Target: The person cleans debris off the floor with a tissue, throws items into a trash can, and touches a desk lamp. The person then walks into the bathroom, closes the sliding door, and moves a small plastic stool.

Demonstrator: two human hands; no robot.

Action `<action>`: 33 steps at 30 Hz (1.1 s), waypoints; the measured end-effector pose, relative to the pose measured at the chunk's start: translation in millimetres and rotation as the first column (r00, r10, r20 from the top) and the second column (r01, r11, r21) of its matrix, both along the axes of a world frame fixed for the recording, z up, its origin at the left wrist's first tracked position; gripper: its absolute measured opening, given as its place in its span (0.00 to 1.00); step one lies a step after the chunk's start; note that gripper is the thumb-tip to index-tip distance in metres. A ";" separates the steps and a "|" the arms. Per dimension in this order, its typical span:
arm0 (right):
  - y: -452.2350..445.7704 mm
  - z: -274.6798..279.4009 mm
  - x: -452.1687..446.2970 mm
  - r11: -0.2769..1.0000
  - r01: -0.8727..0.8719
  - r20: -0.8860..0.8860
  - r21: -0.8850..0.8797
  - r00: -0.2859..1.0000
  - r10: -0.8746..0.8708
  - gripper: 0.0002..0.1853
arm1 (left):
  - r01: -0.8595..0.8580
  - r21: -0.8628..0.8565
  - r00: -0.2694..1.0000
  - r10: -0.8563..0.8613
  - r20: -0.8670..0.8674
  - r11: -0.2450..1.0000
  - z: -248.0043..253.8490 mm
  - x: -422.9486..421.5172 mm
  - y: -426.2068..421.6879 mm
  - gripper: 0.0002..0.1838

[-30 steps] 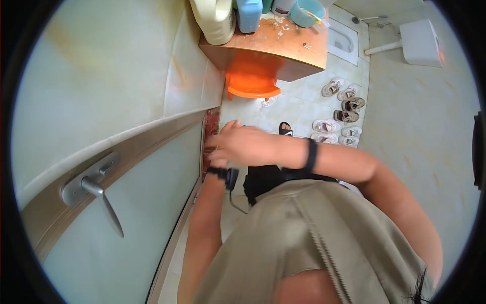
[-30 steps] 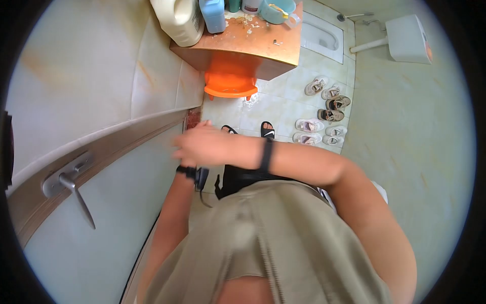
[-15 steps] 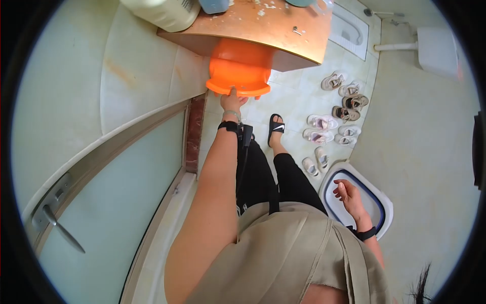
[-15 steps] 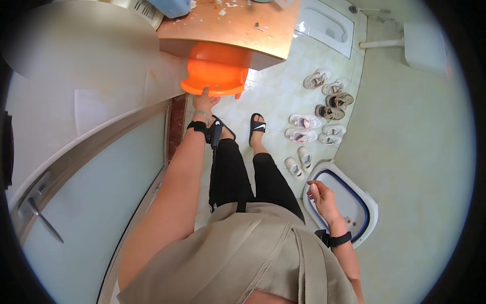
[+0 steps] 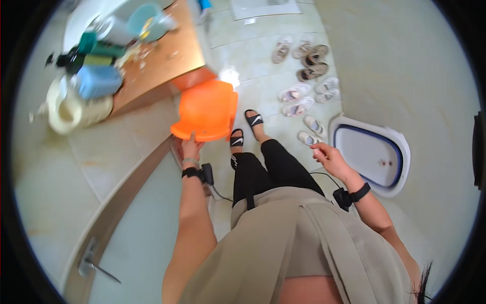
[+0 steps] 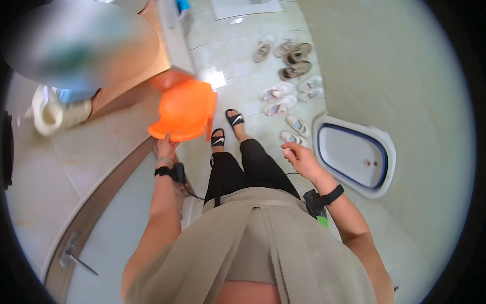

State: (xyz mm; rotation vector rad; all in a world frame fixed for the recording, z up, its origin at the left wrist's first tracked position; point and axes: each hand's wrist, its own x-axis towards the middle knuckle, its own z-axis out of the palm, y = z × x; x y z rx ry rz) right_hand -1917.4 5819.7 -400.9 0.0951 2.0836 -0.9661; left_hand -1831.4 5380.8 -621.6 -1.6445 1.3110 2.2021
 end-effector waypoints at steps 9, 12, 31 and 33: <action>37.7 27.7 113.0 0.952 0.277 0.031 0.132 0.959 -0.283 0.14 | 0.460 -0.054 0.866 -0.434 0.250 0.886 -29.7 -22.4 -28.1 0.12; 49.3 31.5 161.9 0.933 0.309 0.101 0.185 0.938 -0.331 0.15 | 0.532 -0.145 0.810 -0.452 0.373 0.834 -65.1 -14.6 -47.7 0.11; 59.6 55.0 241.9 0.823 0.528 -0.032 0.212 0.845 -0.534 0.13 | 0.721 -0.511 0.682 -0.608 0.406 0.467 -36.3 -11.6 -84.5 0.26; 68.5 53.9 238.7 0.811 0.559 -0.022 0.174 0.825 -0.564 0.13 | 0.753 -0.441 0.641 -0.696 0.324 0.489 -2.5 -21.7 -59.3 0.26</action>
